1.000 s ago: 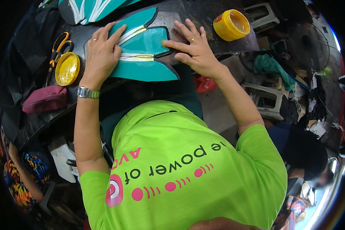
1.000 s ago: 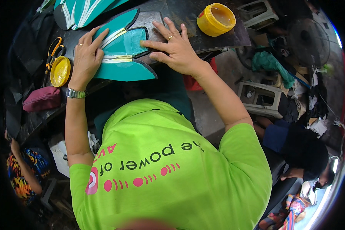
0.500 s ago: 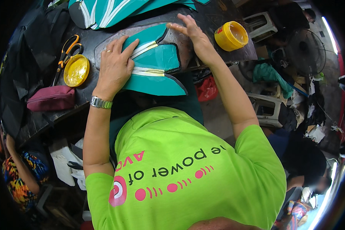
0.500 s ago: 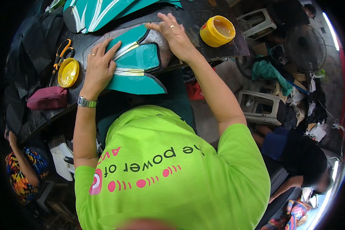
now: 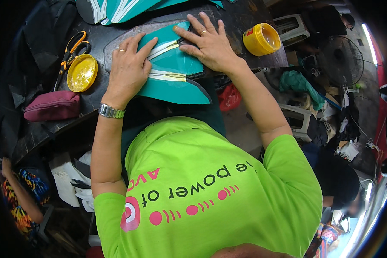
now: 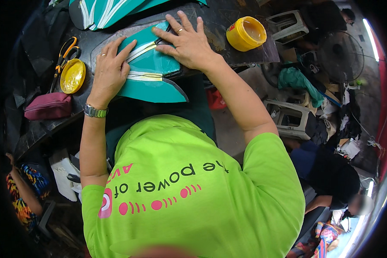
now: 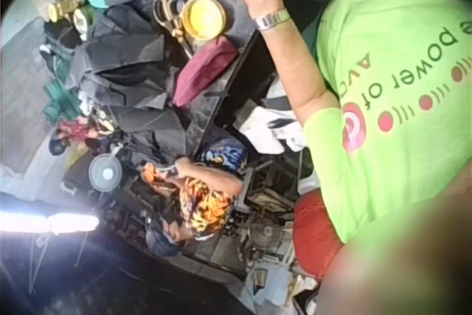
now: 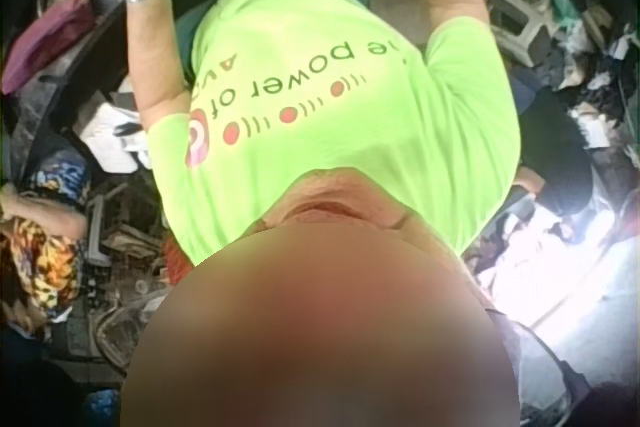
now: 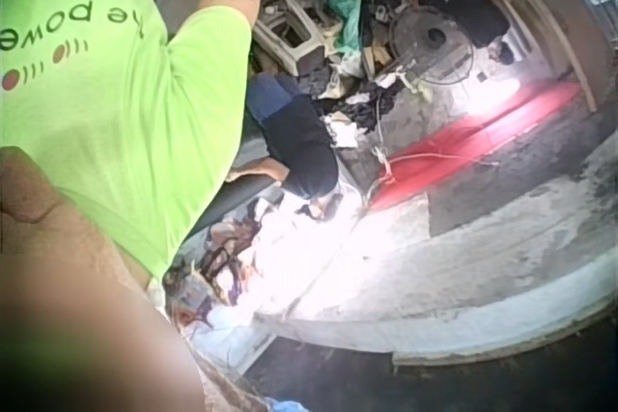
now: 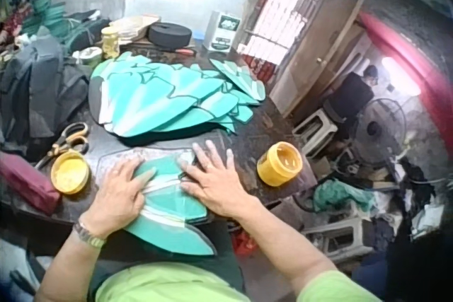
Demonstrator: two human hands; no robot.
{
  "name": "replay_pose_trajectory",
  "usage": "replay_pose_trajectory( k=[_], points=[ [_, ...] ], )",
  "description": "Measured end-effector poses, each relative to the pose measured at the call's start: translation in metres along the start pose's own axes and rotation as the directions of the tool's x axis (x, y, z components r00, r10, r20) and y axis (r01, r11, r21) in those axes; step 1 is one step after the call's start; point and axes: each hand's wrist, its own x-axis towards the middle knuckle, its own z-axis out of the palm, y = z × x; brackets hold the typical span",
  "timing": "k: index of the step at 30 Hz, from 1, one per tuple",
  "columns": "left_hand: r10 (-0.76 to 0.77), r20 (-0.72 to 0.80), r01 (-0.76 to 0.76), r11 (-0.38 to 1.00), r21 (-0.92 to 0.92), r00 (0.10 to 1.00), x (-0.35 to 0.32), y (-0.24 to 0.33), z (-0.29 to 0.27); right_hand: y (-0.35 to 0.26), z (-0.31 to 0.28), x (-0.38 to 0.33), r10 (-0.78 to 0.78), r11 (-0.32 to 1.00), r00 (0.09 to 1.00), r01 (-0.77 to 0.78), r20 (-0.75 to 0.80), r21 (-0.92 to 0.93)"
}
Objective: The person repeatedly applies a yellow paste to teal and white leaf-shaped craft pieces and presses them together on a workbench. They handle the pieces one at a time, aligning and smoothing the edges, then stack the assembled units. Near the end, they pour a liquid from a metal can into a small yellow container.
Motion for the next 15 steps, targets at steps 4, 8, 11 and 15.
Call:
replay_pose_trajectory(
  k=[4, 8, 11, 15],
  points=[
    [-0.004, 0.003, 0.004, 1.000, 0.007, 1.000, 0.000, 0.000, 0.000, -0.007, -0.003, 0.000, -0.070, 0.984, 0.989, 0.048, 0.128, 0.173],
    [0.005, -0.007, -0.005, 1.000, 0.012, 1.000, 0.000, 0.000, -0.001, 0.002, -0.006, 0.010, 0.035, 0.833, 0.999, -0.035, 0.011, 0.552],
    [0.001, 0.003, -0.001, 1.000, 0.007, 1.000, 0.000, 0.001, -0.001, 0.004, -0.003, 0.011, 0.068, 0.992, 0.998, -0.068, 0.002, 0.106],
    [-0.015, 0.000, 0.015, 1.000, -0.009, 1.000, 0.000, 0.002, -0.001, 0.002, 0.003, 0.014, -0.028, 0.997, 1.000, 0.027, -0.014, -0.077]
  ],
)
